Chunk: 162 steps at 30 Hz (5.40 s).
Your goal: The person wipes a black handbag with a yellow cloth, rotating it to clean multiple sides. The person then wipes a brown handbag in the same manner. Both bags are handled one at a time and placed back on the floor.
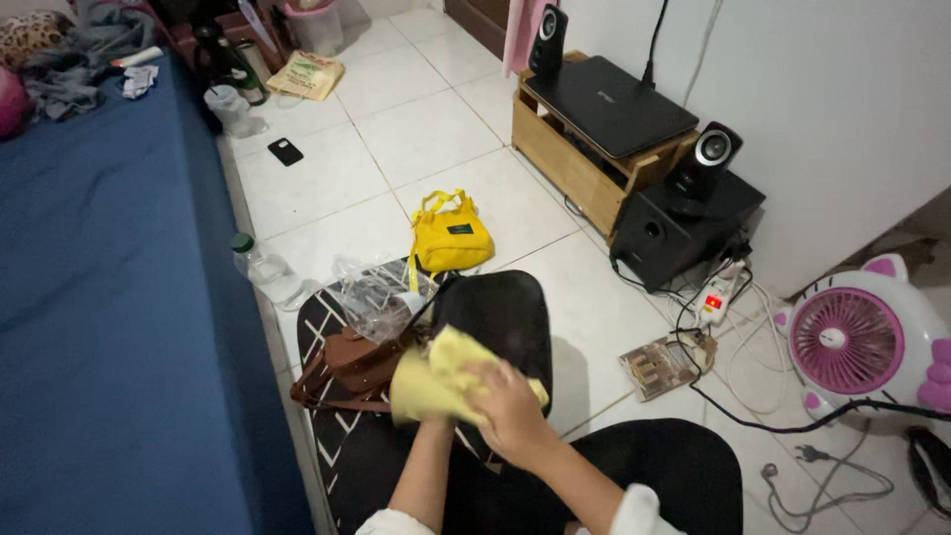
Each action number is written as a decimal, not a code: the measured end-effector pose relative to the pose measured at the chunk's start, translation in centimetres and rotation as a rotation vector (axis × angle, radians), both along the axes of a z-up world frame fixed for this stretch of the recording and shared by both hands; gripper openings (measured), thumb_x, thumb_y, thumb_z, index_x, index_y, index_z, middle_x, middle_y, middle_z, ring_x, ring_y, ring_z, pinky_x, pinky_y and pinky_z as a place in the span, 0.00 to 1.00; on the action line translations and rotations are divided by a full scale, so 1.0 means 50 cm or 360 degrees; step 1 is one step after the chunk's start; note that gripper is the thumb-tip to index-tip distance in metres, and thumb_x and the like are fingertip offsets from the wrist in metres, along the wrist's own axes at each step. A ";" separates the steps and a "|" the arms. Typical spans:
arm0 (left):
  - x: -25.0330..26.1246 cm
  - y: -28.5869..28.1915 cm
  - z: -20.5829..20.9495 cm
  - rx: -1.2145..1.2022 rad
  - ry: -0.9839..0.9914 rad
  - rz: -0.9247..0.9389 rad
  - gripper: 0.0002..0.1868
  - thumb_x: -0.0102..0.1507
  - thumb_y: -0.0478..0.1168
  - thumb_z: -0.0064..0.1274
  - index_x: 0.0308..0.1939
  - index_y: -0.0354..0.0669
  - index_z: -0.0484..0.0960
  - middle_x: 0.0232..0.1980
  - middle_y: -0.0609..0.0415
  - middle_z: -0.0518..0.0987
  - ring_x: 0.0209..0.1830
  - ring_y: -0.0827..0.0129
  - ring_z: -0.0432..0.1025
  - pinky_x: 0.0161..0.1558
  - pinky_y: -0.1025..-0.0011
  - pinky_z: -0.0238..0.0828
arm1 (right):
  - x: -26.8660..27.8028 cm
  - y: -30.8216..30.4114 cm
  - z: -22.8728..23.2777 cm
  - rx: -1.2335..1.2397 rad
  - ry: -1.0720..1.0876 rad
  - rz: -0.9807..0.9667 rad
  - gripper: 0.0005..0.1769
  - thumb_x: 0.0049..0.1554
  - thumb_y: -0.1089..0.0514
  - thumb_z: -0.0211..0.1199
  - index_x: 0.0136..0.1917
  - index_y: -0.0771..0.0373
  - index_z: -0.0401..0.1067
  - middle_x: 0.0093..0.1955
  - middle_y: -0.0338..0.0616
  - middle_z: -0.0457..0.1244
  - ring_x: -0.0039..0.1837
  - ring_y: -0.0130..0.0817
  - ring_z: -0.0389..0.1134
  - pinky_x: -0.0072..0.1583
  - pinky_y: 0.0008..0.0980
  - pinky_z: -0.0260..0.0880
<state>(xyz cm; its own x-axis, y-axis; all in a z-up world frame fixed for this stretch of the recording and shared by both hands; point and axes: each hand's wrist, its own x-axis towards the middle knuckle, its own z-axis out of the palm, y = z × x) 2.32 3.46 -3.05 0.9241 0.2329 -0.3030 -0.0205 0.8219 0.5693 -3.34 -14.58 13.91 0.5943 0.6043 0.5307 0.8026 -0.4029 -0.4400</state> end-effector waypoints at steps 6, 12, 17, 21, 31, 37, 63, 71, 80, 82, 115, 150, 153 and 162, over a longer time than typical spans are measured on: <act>0.004 0.043 0.042 0.0110 0.0202 0.0399 0.17 0.69 0.44 0.41 0.53 0.38 0.79 0.49 0.49 0.82 0.44 0.57 0.78 0.45 0.58 0.77 | 0.016 -0.117 -0.043 0.0372 0.0216 0.0215 0.12 0.46 0.58 0.71 0.46 0.59 0.79 0.56 0.49 0.68 0.59 0.49 0.68 0.58 0.43 0.69; 0.007 0.070 0.107 0.0093 0.0208 0.0276 0.24 0.70 0.54 0.42 0.54 0.36 0.78 0.49 0.48 0.82 0.46 0.58 0.78 0.47 0.58 0.77 | 0.153 -0.188 -0.035 0.1318 0.0998 -0.0553 0.18 0.59 0.69 0.48 0.60 0.61 0.69 0.62 0.45 0.66 0.62 0.37 0.68 0.63 0.40 0.71; 0.013 0.050 0.066 0.0223 0.0201 0.0203 0.22 0.69 0.53 0.46 0.50 0.37 0.81 0.45 0.48 0.82 0.41 0.59 0.77 0.45 0.60 0.76 | 0.262 -0.130 0.046 0.0691 0.0129 -0.0601 0.44 0.40 0.75 0.53 0.71 0.63 0.67 0.67 0.59 0.55 0.69 0.53 0.59 0.71 0.44 0.61; 0.059 0.001 0.034 0.0698 0.0154 0.0366 0.24 0.73 0.54 0.49 0.44 0.31 0.81 0.40 0.48 0.79 0.36 0.64 0.70 0.40 0.64 0.70 | 0.259 -0.008 0.068 -0.0100 0.0355 -0.0817 0.36 0.47 0.66 0.65 0.69 0.49 0.71 0.65 0.55 0.60 0.63 0.56 0.62 0.65 0.46 0.66; 0.025 0.045 0.093 -0.0094 0.0224 0.0487 0.19 0.70 0.50 0.45 0.43 0.36 0.79 0.41 0.49 0.81 0.37 0.62 0.76 0.42 0.62 0.76 | 0.036 -0.048 -0.068 0.0235 0.0280 -0.0231 0.30 0.43 0.70 0.56 0.58 0.54 0.79 0.59 0.54 0.67 0.60 0.50 0.70 0.58 0.41 0.71; 0.012 0.054 0.136 0.0076 0.0075 0.0592 0.21 0.71 0.52 0.43 0.44 0.36 0.78 0.42 0.48 0.82 0.37 0.59 0.77 0.42 0.61 0.77 | 0.156 -0.180 -0.083 0.0957 0.1129 -0.0763 0.15 0.59 0.71 0.51 0.55 0.66 0.75 0.51 0.47 0.70 0.52 0.38 0.71 0.54 0.35 0.72; 0.020 0.055 0.166 -0.0536 -0.0031 0.0704 0.24 0.71 0.46 0.33 0.65 0.38 0.74 0.65 0.46 0.77 0.61 0.52 0.75 0.58 0.55 0.72 | 0.130 -0.197 -0.068 0.0721 0.1569 -0.1030 0.13 0.64 0.64 0.55 0.59 0.60 0.77 0.52 0.45 0.71 0.49 0.39 0.74 0.48 0.37 0.74; -0.002 0.059 0.226 -0.0144 0.0261 0.0875 0.20 0.73 0.45 0.37 0.61 0.37 0.74 0.58 0.48 0.79 0.54 0.57 0.75 0.54 0.57 0.75 | 0.178 -0.260 -0.124 0.1545 0.1474 -0.0881 0.19 0.64 0.58 0.54 0.63 0.73 0.72 0.56 0.49 0.69 0.53 0.35 0.71 0.54 0.34 0.71; -0.028 0.070 0.232 0.0260 -0.0165 0.0853 0.21 0.73 0.49 0.43 0.51 0.32 0.79 0.48 0.51 0.82 0.45 0.64 0.75 0.48 0.66 0.74 | 0.193 -0.217 -0.046 0.2046 0.1851 -0.0574 0.26 0.68 0.47 0.45 0.69 0.68 0.66 0.65 0.48 0.65 0.62 0.38 0.69 0.62 0.37 0.70; -0.022 0.065 0.237 0.0563 -0.0180 0.0938 0.20 0.74 0.47 0.45 0.52 0.29 0.79 0.50 0.53 0.82 0.48 0.69 0.75 0.51 0.71 0.73 | 0.195 -0.215 -0.016 0.2132 0.1862 -0.0521 0.28 0.68 0.45 0.43 0.71 0.66 0.63 0.67 0.47 0.64 0.65 0.40 0.67 0.63 0.39 0.69; -0.051 -0.040 0.474 0.2378 -0.0434 0.0360 0.21 0.58 0.37 0.55 0.56 0.46 0.78 0.68 0.45 0.74 0.72 0.50 0.65 0.73 0.59 0.57 | 0.129 -0.010 -0.015 0.0231 0.0428 -0.0858 0.15 0.48 0.54 0.69 0.46 0.64 0.79 0.40 0.58 0.70 0.45 0.58 0.71 0.47 0.48 0.71; 0.003 -0.011 -0.043 0.2643 -0.0413 -0.0680 0.38 0.42 0.48 0.72 0.56 0.44 0.83 0.70 0.44 0.68 0.71 0.47 0.59 0.70 0.57 0.56 | 0.221 -0.087 -0.246 0.0957 0.0600 -0.0545 0.17 0.64 0.56 0.56 0.62 0.67 0.68 0.54 0.50 0.67 0.54 0.48 0.69 0.55 0.42 0.70; 0.027 -0.025 -0.049 0.2651 -0.0540 -0.0566 0.33 0.44 0.47 0.71 0.53 0.43 0.84 0.64 0.45 0.73 0.66 0.48 0.64 0.66 0.57 0.60 | 0.163 -0.063 -0.298 0.0323 0.0225 -0.0299 0.12 0.60 0.59 0.61 0.57 0.62 0.73 0.53 0.47 0.68 0.57 0.46 0.69 0.59 0.42 0.69; -0.010 -0.060 0.003 0.2950 -0.0658 -0.0438 0.16 0.53 0.38 0.61 0.45 0.51 0.89 0.52 0.50 0.81 0.51 0.50 0.72 0.57 0.57 0.68 | 0.149 -0.129 -0.370 -0.0344 0.1285 -0.0384 0.20 0.52 0.59 0.66 0.59 0.58 0.77 0.59 0.49 0.71 0.61 0.47 0.73 0.63 0.38 0.71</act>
